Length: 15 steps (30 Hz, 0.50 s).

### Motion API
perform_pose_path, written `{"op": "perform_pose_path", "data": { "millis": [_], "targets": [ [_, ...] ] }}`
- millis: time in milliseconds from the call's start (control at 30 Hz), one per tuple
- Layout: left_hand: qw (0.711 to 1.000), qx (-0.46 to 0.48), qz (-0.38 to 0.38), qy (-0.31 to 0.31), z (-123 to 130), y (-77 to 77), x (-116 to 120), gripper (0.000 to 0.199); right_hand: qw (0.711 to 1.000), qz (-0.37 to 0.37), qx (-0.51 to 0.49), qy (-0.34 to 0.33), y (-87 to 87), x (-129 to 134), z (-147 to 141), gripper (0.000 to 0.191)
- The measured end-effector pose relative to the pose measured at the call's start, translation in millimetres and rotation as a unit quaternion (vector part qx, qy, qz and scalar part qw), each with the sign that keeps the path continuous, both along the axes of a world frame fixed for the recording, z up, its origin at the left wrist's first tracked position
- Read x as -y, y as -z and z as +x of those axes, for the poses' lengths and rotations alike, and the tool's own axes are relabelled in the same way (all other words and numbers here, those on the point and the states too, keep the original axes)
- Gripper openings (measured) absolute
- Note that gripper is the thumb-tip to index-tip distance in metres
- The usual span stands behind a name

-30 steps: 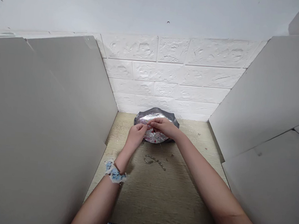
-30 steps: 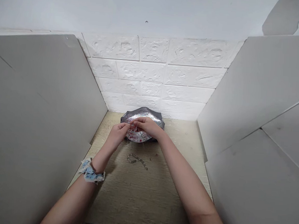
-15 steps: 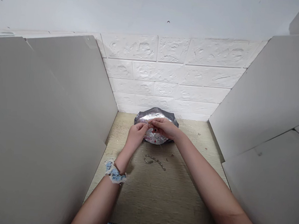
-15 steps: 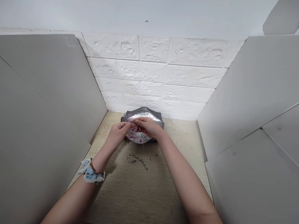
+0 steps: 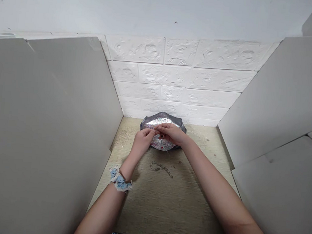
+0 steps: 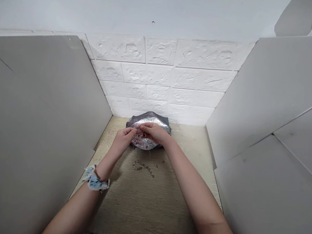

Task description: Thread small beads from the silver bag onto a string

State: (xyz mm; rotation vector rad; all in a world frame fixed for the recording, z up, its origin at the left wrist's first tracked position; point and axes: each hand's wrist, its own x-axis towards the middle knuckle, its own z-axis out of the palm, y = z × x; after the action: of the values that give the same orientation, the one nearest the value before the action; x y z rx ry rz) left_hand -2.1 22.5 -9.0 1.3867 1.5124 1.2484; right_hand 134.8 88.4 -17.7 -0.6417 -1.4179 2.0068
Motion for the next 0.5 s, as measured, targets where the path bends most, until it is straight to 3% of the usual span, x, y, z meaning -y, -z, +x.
{"op": "perform_pose_path", "data": {
  "millis": [267,500],
  "targets": [
    [1.0,-0.004,-0.022,0.001,0.8,-3.2,0.8,0.027,0.999,0.037,0.033,0.0,1.5,-1.7,0.0,0.024],
    [0.995,0.057,-0.073,0.025,3.6,-9.8,5.8,0.027,0.99,0.11,0.085,0.004,1.1,-3.3,-0.1,0.025]
  ]
}}
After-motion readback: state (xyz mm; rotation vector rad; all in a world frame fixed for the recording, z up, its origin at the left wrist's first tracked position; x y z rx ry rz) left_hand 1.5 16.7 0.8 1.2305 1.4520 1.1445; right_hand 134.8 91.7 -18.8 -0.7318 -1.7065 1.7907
